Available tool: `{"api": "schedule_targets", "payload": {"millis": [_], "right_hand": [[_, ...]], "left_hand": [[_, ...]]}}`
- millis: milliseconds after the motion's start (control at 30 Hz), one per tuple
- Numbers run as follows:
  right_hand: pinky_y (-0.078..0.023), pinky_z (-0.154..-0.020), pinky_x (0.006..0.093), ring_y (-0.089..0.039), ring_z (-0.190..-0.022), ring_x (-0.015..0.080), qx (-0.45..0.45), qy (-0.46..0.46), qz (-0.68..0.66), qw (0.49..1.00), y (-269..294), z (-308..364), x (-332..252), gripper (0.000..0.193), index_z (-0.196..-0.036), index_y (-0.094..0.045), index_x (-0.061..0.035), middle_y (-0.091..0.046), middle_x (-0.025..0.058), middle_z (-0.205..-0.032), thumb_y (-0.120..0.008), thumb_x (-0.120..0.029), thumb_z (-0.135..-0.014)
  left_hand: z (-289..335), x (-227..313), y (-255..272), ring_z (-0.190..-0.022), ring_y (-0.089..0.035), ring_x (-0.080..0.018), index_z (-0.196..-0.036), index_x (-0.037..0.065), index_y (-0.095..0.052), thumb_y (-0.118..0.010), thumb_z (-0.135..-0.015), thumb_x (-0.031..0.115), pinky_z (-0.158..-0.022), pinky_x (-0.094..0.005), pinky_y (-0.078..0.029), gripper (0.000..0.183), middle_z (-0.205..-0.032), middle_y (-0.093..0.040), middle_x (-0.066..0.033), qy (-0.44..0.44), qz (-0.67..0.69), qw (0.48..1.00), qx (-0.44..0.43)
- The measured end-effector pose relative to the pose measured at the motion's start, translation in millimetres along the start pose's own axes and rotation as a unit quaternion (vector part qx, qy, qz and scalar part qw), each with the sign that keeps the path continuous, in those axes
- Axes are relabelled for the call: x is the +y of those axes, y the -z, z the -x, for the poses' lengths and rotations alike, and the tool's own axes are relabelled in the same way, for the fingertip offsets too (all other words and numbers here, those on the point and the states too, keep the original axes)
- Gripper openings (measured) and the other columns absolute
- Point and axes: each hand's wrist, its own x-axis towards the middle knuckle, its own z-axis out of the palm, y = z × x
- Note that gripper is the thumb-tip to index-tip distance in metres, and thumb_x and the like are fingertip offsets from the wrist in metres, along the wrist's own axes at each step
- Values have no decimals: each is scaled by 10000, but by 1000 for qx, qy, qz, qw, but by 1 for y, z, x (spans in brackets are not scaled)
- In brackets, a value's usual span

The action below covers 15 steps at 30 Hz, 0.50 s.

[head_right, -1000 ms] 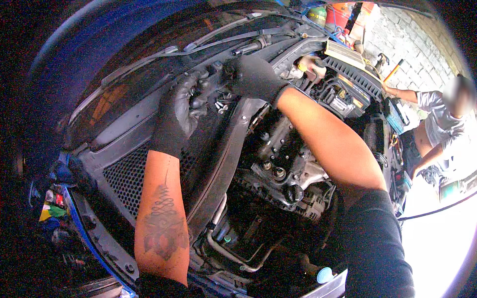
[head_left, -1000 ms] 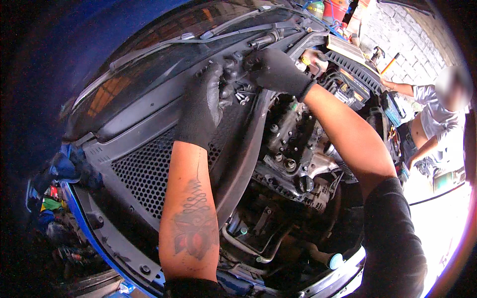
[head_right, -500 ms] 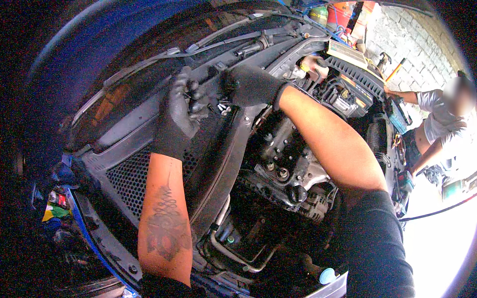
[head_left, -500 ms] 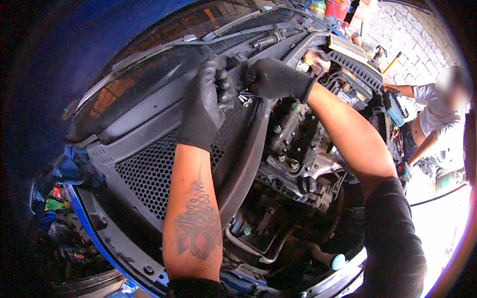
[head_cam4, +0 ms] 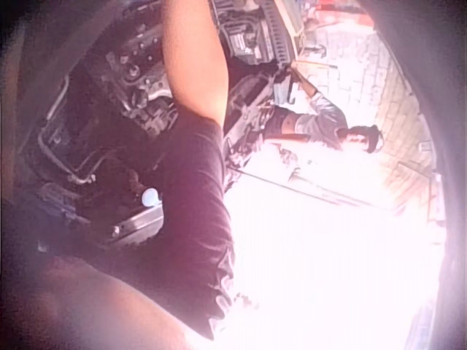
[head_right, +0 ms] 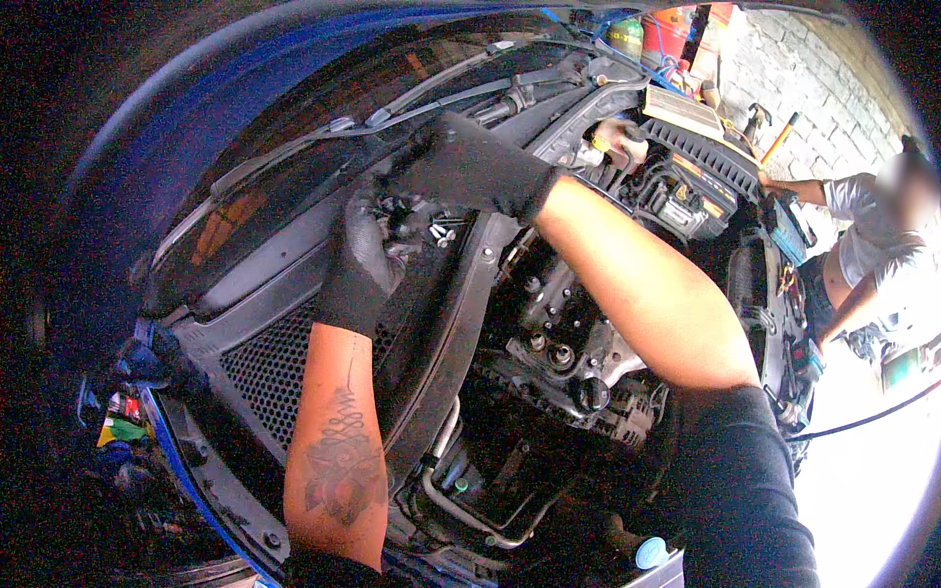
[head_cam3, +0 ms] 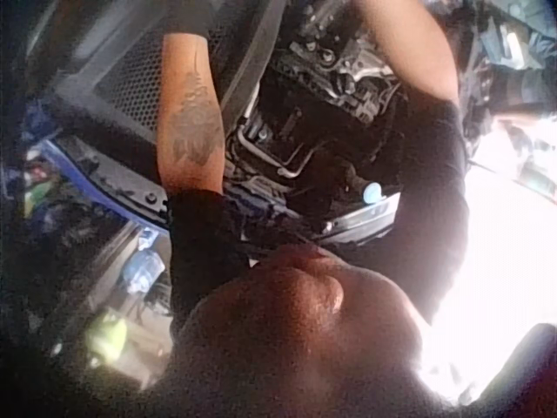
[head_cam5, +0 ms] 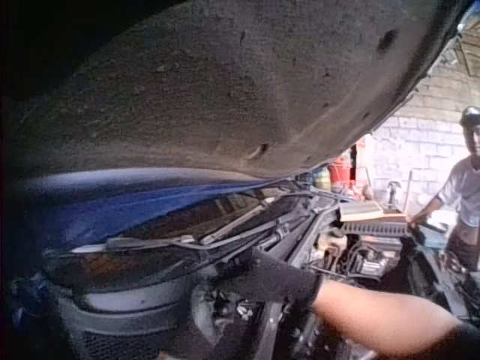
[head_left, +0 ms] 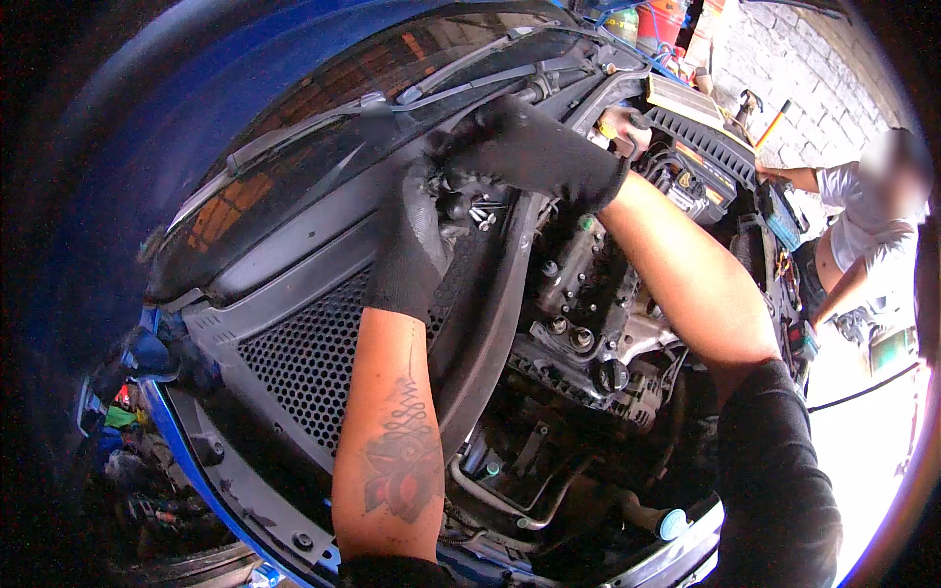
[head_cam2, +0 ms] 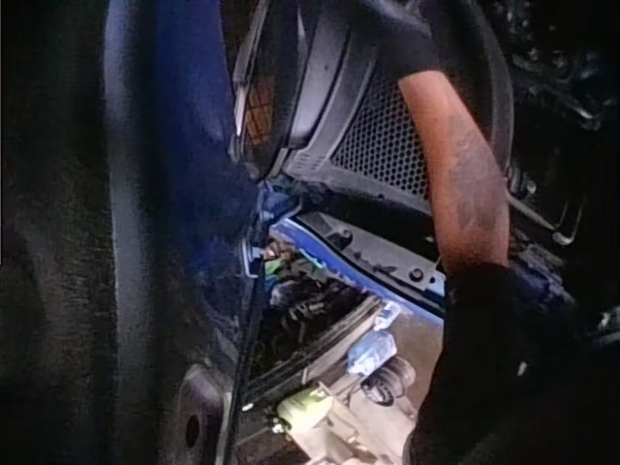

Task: The person works on a car engine, using their hands to manipulate components, remove small parts, and place them on a tray located on the car's body.

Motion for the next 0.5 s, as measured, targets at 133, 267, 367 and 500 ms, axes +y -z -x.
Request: {"api": "schedule_targets", "payload": {"millis": [133, 267, 367, 500], "right_hand": [[-547, -820, 356, -681, -922, 259, -37, 157, 187, 969, 2, -34, 53, 314, -1111, -699, -140, -707, 98, -1007, -681, -138, -797], [-561, -742, 389, -681, -859, 294, -106, 188, 350, 912, 11, -46, 46, 252, -1038, -711, -168, -689, 103, -932, -657, -152, -793], [-558, -708, 392, -675, -818, 302, -150, 236, 394, 875, 16, -45, 25, 182, -974, -709, -135, -682, 115, -890, -651, -164, -804], [-547, -710, 385, -667, -802, 308, -117, 208, 294, 925, 15, -38, -9, 183, -944, -691, -82, -683, 133, -861, -677, -185, -795]], "left_hand": [[6, 2, -4, -513, -455, -54, -918, 141, -622, -498, -994, 413, -373, -184, -281, 308, -764, -601, 17, 3, 35, 999, 7], [6, 1, -3, -515, -448, -59, -928, 143, -621, -487, -995, 432, -386, -190, -288, 326, -753, -586, 16, -1, 64, 998, 15], [6, 0, -3, -517, -444, -63, -935, 144, -621, -478, -996, 446, -395, -194, -294, 339, -744, -575, 15, -4, 77, 997, 22], [5, 6, -3, -519, -437, -67, -945, 145, -619, -467, -997, 465, -407, -200, -301, 358, -732, -560, 14, -9, 105, 994, 37]]}}
